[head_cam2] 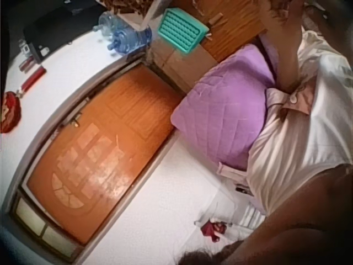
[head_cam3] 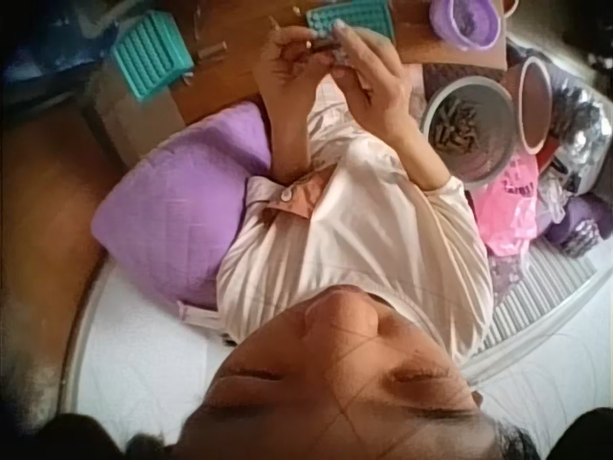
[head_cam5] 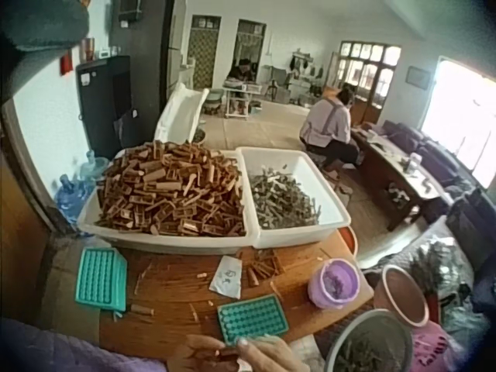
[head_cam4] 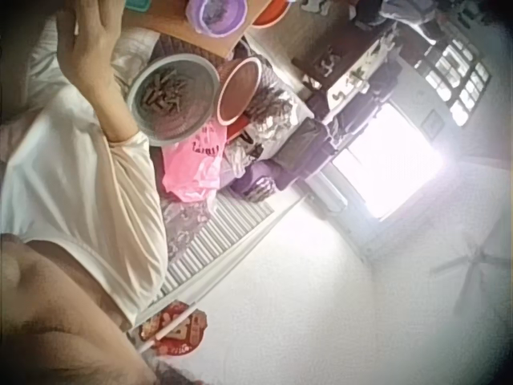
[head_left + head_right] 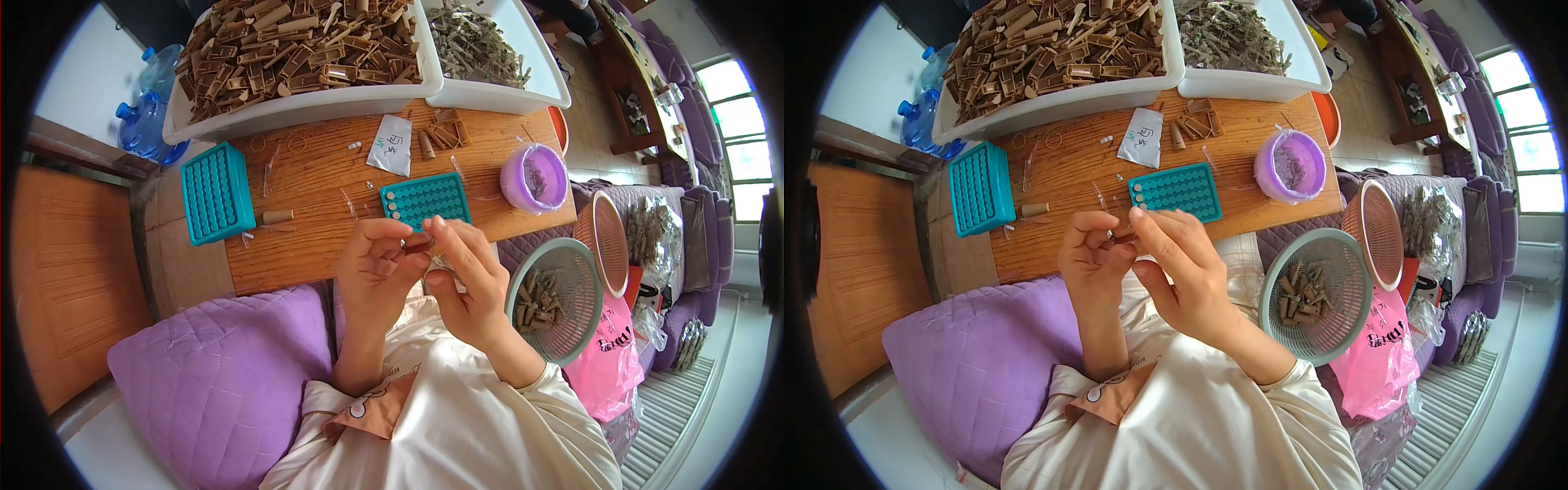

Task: Manually assembling small plastic and metal components at a workbench.

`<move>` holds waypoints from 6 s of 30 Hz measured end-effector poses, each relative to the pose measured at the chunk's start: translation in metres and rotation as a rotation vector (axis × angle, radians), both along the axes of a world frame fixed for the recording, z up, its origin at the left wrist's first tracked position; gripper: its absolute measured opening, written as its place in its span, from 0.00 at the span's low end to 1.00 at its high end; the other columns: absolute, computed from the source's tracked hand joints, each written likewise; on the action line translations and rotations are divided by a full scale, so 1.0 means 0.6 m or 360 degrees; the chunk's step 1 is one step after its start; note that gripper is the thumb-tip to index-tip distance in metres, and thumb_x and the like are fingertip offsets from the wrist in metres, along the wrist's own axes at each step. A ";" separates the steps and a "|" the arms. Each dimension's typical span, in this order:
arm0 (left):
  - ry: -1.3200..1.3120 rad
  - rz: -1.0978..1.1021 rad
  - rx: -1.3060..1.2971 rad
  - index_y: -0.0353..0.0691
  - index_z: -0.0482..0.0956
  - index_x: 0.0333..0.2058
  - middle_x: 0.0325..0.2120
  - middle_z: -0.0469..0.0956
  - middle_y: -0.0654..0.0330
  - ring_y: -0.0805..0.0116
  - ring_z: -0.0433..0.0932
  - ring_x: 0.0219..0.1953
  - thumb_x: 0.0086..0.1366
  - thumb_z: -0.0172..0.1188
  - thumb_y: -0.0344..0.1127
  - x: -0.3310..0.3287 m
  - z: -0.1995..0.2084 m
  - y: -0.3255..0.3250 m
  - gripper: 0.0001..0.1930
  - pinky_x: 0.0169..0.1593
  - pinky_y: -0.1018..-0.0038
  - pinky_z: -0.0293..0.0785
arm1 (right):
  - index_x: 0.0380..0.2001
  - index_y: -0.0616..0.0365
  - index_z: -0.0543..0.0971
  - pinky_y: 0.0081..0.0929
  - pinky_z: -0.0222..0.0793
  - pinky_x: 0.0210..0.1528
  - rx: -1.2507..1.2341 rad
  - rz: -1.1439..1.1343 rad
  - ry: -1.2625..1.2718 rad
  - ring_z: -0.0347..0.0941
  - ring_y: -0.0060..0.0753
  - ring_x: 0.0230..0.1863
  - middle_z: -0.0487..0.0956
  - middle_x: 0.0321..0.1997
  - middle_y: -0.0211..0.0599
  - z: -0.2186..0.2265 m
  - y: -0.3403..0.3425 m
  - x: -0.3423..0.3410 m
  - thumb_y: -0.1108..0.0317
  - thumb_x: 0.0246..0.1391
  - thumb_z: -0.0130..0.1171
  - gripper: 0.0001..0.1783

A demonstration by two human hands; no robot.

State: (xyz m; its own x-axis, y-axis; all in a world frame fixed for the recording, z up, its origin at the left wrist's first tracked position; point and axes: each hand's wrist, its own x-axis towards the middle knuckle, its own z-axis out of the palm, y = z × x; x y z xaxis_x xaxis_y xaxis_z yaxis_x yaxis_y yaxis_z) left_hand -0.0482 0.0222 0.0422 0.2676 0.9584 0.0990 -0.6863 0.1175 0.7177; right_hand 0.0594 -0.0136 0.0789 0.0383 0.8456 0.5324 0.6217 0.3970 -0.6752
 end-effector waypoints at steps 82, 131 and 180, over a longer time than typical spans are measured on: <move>0.0764 0.0912 0.0146 0.32 0.71 0.36 0.25 0.73 0.62 0.81 0.70 0.24 0.53 0.49 0.20 -0.002 -0.024 0.030 0.10 0.26 0.86 0.67 | 0.36 0.65 0.72 0.13 0.63 0.27 -0.0775 -0.0240 0.1954 0.64 0.13 0.25 0.70 0.27 0.27 -0.073 0.052 -0.093 0.68 0.54 0.46 0.11; 0.0311 -0.0322 0.0219 0.28 0.67 0.41 0.40 0.70 0.51 0.57 0.68 0.47 0.55 0.54 0.45 -0.068 -0.049 0.059 0.24 0.52 0.65 0.61 | 0.35 0.65 0.72 0.26 0.60 0.21 -0.0678 -0.0085 0.0868 0.64 0.35 0.19 0.67 0.22 0.41 -0.054 0.041 -0.080 0.76 0.48 0.49 0.09; 0.0643 0.0329 0.0008 0.31 0.69 0.40 0.33 0.74 0.53 0.72 0.74 0.31 0.60 0.49 0.36 -0.043 -0.028 0.044 0.14 0.33 0.81 0.71 | 0.44 0.62 0.62 0.16 0.63 0.40 -0.0945 0.0385 0.2006 0.66 0.18 0.37 0.68 0.38 0.32 -0.087 0.051 -0.054 0.77 0.50 0.49 0.16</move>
